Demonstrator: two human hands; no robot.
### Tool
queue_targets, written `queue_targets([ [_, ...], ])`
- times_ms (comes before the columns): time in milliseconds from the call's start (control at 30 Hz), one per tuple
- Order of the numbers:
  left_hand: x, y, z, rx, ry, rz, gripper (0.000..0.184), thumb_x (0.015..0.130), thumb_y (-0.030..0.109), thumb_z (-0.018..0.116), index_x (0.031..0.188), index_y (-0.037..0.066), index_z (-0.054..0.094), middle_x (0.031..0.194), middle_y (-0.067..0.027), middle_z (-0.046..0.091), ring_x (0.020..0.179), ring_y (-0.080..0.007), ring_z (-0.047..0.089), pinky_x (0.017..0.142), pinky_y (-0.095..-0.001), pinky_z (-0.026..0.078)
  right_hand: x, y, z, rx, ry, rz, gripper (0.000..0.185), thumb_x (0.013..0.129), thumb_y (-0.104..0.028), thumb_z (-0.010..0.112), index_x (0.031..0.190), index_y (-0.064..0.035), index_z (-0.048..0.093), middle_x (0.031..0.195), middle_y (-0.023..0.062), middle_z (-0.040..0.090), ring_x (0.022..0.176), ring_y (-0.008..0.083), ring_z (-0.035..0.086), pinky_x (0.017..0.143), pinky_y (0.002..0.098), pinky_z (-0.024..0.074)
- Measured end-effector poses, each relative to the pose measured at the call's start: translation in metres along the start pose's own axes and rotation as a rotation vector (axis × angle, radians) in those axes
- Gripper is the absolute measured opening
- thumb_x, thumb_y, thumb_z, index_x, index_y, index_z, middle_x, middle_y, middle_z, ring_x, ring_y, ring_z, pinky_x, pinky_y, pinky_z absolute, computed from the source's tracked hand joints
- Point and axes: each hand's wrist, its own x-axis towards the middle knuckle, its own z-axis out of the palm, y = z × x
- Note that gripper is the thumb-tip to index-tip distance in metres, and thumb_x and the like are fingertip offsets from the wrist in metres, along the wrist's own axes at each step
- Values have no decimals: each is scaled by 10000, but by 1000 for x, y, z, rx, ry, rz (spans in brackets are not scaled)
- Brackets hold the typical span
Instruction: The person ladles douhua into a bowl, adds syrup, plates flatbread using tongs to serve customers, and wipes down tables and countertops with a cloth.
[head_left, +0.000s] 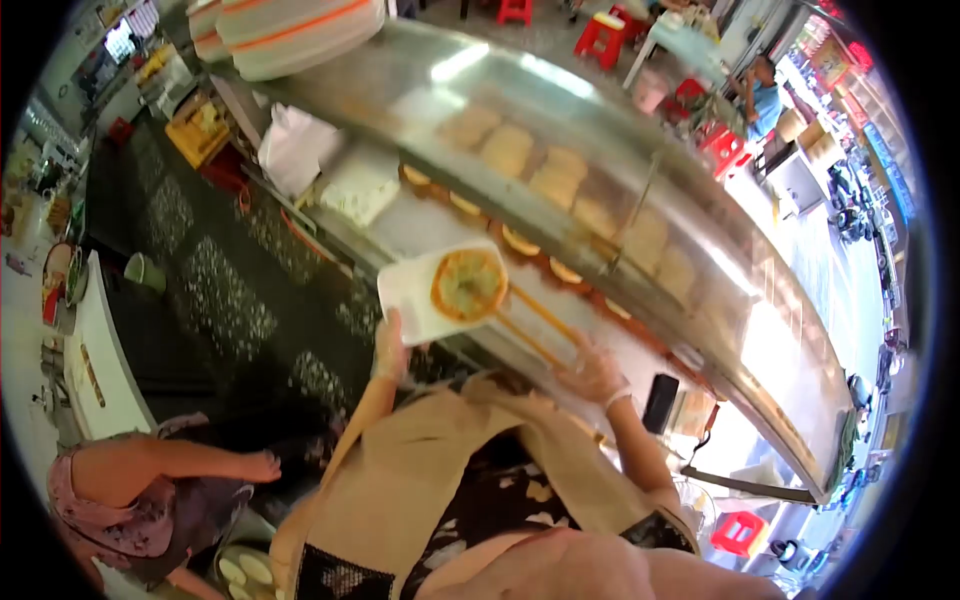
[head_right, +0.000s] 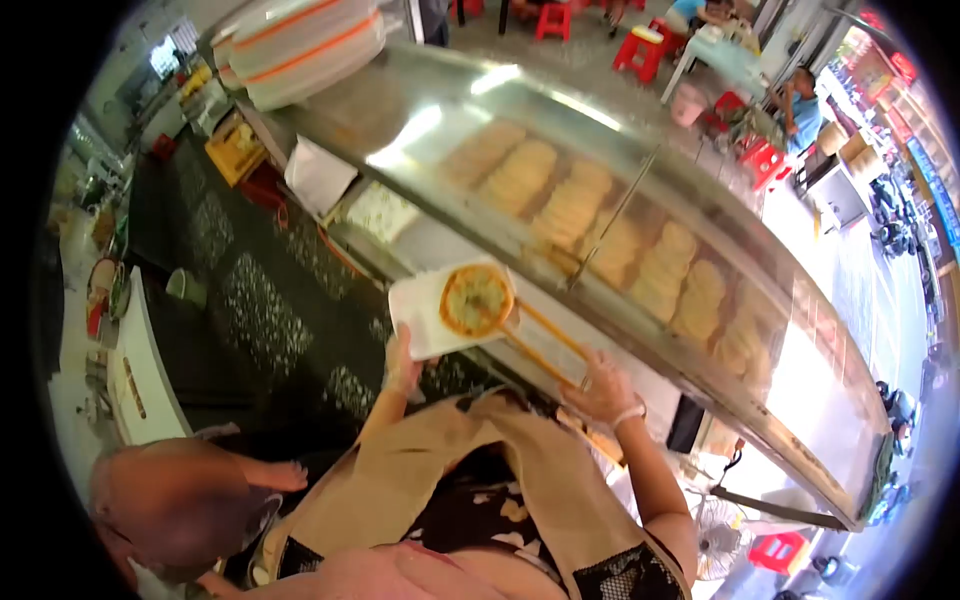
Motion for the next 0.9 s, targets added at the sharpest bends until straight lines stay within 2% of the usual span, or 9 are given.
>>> queue_targets([
  [200, -13, -1, 15, -120, 71, -47, 472, 949, 422, 369, 1108, -9, 475, 841, -125, 615, 539, -213, 557, 424, -294, 432, -30, 11, -73, -229, -22, -67, 754, 685, -387, 667, 1306, -63, 388, 1133, 239, 545, 1023, 399, 544, 875, 436, 441],
  [333, -11, -4, -14, -189, 188, -111, 452, 949, 411, 371, 1079, -4, 492, 811, -131, 623, 497, -219, 562, 388, -284, 447, -46, 44, -89, -1, -212, 346, 746, 685, -399, 630, 1318, -90, 383, 1132, 248, 565, 1043, 385, 547, 902, 432, 431],
  [433, -16, 14, -17, -166, 284, -58, 428, 943, 401, 398, 1052, -3, 492, 801, -125, 615, 495, -213, 552, 387, -284, 439, -6, 93, -28, -83, -146, 461, 721, 646, -363, 669, 1290, -149, 425, 1137, 231, 564, 1059, 357, 542, 895, 455, 429],
  [500, -14, 22, -27, -259, 251, -15, 428, 940, 404, 409, 1055, 0, 492, 820, -114, 607, 498, -204, 533, 397, -287, 422, 32, 167, 66, -378, 163, 133, 675, 634, -378, 690, 1231, -154, 470, 1154, 214, 539, 1078, 364, 515, 890, 469, 424],
  [533, -14, 27, -33, -265, 255, -15, 427, 939, 403, 413, 1055, 0, 492, 824, -110, 604, 498, -202, 527, 399, -287, 417, 40, 172, 81, -387, 161, 120, 675, 634, -378, 690, 1231, -154, 470, 1154, 214, 539, 1078, 364, 515, 890, 469, 424],
  [667, -19, 52, -61, -254, 332, 98, 434, 925, 407, 448, 1052, -6, 491, 820, -116, 603, 517, -210, 549, 398, -293, 431, 87, 157, 105, -203, -96, 366, 767, 642, -421, 703, 1294, -179, 380, 1211, 201, 478, 1070, 409, 485, 912, 493, 388],
  [733, -28, 73, -76, -264, 364, 135, 442, 921, 410, 458, 1063, -8, 489, 823, -120, 607, 530, -210, 563, 401, -291, 440, 98, 126, 110, -493, 329, 341, 841, 660, -390, 698, 1359, -149, 298, 1214, 202, 461, 1099, 406, 456, 943, 492, 360],
  [800, -36, 87, -94, -249, 411, 200, 458, 917, 425, 461, 1061, -9, 494, 825, -123, 609, 536, -209, 568, 408, -283, 450, 118, 62, 93, -453, 229, 286, 867, 687, -366, 680, 1392, -96, 253, 1237, 215, 440, 1159, 386, 414, 985, 454, 332],
  [900, -46, 102, -130, -256, 436, 245, 477, 915, 438, 458, 1047, -19, 499, 810, -121, 615, 534, -205, 579, 412, -274, 463, 167, -15, 143, -94, 387, -112, 753, 687, -332, 685, 1316, -77, 360, 1233, 232, 454, 1130, 389, 446, 949, 453, 367],
])
